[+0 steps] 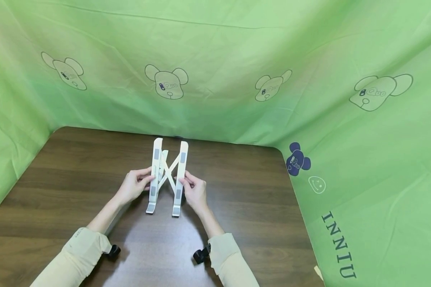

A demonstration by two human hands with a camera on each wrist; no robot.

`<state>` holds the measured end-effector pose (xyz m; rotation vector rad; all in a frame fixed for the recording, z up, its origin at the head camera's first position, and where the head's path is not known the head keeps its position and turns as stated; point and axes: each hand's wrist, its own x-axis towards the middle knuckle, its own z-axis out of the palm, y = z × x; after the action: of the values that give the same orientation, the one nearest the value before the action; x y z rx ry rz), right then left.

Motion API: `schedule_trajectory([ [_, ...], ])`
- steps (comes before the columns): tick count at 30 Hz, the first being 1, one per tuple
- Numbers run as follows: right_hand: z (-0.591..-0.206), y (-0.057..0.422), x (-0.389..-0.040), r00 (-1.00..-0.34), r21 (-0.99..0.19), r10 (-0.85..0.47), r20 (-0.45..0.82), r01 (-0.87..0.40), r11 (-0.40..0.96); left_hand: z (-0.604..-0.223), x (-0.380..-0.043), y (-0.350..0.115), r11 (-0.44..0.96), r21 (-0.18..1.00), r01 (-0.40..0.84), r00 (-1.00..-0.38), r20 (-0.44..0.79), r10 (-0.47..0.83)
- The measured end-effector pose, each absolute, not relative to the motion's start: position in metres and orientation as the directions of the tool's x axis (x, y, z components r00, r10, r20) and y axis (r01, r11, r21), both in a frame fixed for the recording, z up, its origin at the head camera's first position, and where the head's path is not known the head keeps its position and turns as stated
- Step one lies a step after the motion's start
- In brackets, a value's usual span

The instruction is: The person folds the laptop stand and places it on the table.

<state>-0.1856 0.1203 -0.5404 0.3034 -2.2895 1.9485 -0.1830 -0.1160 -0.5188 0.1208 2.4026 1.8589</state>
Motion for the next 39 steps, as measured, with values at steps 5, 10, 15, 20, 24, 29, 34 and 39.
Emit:
schedule_trajectory([
  [5, -0.54, 0.12, -0.185, -0.972, -0.963, -0.073, 0.222, -0.23, 0.143, -0.52, -0.184, -0.113, 0.252, 0.968, 0.013, -0.992, -0.019, 0.127],
  [10, -0.54, 0.12, -0.185, -0.974, -0.961, -0.069, 0.217, -0.225, 0.163, -0.52, -0.184, -0.109, 0.257, 0.967, 0.003, -0.991, -0.031, 0.128],
  [15, -0.541, 0.122, -0.186, -0.974, -0.957, -0.053, 0.22, -0.226, 0.183, -0.52, -0.185, -0.104, 0.254, 0.967, -0.003, -0.99, -0.039, 0.137],
  [20, -0.542, 0.122, -0.186, -0.976, -0.958, -0.041, 0.216, -0.22, 0.186, -0.52, -0.185, -0.097, 0.248, 0.969, 0.006, -0.988, -0.033, 0.15],
  [24, -0.541, 0.121, -0.186, -0.973, -0.954, -0.049, 0.224, -0.229, 0.195, -0.521, -0.185, -0.09, 0.229, 0.973, 0.005, -0.985, -0.034, 0.167],
  [29, -0.54, 0.117, -0.185, -0.966, -0.943, -0.077, 0.245, -0.256, 0.211, -0.523, -0.185, -0.081, 0.233, 0.972, 0.015, -0.98, -0.031, 0.195],
  [34, -0.54, 0.117, -0.185, -0.962, -0.939, -0.076, 0.263, -0.273, 0.207, -0.521, -0.185, -0.076, 0.235, 0.972, 0.016, -0.982, -0.028, 0.185],
  [39, -0.54, 0.12, -0.184, -0.962, -0.939, -0.063, 0.266, -0.274, 0.207, -0.52, -0.185, -0.07, 0.226, 0.974, 0.011, -0.979, -0.036, 0.2],
])
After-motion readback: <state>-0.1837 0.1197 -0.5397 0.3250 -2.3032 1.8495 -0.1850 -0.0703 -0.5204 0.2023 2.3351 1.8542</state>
